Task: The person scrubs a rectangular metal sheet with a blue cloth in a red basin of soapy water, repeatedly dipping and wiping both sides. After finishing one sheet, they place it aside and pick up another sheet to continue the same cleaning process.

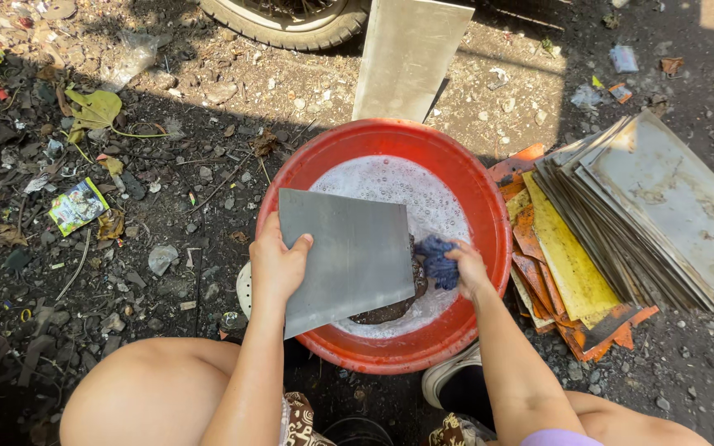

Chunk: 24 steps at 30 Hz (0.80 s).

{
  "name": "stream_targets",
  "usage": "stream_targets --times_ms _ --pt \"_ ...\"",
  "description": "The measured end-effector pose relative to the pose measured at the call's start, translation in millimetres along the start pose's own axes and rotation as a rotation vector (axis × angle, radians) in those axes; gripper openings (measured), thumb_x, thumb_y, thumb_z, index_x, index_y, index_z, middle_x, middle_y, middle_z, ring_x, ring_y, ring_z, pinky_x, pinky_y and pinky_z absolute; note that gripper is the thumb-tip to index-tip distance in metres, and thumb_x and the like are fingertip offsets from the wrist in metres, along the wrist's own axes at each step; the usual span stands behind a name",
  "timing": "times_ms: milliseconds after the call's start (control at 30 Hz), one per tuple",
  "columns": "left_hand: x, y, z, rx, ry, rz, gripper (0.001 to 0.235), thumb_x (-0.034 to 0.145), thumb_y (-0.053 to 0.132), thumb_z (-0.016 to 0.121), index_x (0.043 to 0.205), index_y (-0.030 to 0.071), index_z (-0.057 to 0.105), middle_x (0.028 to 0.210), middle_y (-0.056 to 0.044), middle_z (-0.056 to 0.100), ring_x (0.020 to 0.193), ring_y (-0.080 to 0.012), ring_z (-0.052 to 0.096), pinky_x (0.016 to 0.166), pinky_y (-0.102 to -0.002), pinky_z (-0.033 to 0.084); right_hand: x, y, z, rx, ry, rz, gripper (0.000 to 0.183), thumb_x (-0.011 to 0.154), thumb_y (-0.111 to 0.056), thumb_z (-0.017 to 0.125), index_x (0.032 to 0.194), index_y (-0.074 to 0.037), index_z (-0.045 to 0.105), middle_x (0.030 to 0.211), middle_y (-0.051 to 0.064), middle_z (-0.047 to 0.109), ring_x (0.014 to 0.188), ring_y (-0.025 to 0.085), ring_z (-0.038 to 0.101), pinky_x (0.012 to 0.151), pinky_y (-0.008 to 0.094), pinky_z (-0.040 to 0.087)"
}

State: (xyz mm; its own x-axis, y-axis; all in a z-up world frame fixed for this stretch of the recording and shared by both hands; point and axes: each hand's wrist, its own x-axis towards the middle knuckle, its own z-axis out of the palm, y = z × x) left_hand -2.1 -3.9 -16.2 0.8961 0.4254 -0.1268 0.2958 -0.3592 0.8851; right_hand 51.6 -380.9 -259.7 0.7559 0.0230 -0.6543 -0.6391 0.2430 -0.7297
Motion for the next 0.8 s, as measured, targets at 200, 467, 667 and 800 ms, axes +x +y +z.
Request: stream_targets --times_ms 200,467,667,800 --pt "1.7 9.9 11.7 -0.007 -0.018 0.032 0.043 0.078 0.008 0.073 0.12 0.005 0.065 0.088 -0.013 0.073 0.061 -0.0209 0.063 0.065 -0.035 0.051 -91.3 -82.6 99.2 0.374 -0.478 -0.329 0.055 0.087 -0.007 0.055 0.142 -0.002 0.052 0.135 0.016 0.063 0.125 0.031 0.062 0.111 0.049 0.048" --pt "4.3 6.7 9.5 0.058 0.017 0.167 0.049 0.073 0.0 0.064 0.122 0.005 0.064 0.081 -0.009 0.069 0.059 -0.0211 0.061 0.061 -0.036 0.05 -143.5 -55.9 261.7 -0.595 -0.159 -1.057 0.044 0.112 -0.034 0.045 0.152 -0.018 0.053 0.157 0.013 0.053 0.146 0.033 0.047 0.124 0.045 0.031" --pt "0.6 -4.0 4.5 0.051 -0.03 0.096 0.039 0.081 0.006 0.074 0.119 0.005 0.066 0.079 -0.012 0.071 0.059 -0.0202 0.058 0.061 -0.033 0.051 -71.5 -14.2 230.3 -0.684 0.017 -0.947 0.048 0.108 -0.034 0.047 0.154 -0.021 0.049 0.164 0.012 0.041 0.156 0.038 0.027 0.124 0.052 0.015" --pt "1.0 -0.9 0.0 0.029 -0.036 0.106 0.039 0.081 0.006 0.074 0.119 0.006 0.065 0.083 -0.012 0.075 0.058 -0.0141 0.065 0.059 -0.029 0.052 -11.5 16.6 164.5 -0.858 0.151 -0.821 0.049 0.108 -0.031 0.044 0.155 -0.021 0.046 0.165 0.011 0.039 0.157 0.038 0.017 0.126 0.05 0.013"
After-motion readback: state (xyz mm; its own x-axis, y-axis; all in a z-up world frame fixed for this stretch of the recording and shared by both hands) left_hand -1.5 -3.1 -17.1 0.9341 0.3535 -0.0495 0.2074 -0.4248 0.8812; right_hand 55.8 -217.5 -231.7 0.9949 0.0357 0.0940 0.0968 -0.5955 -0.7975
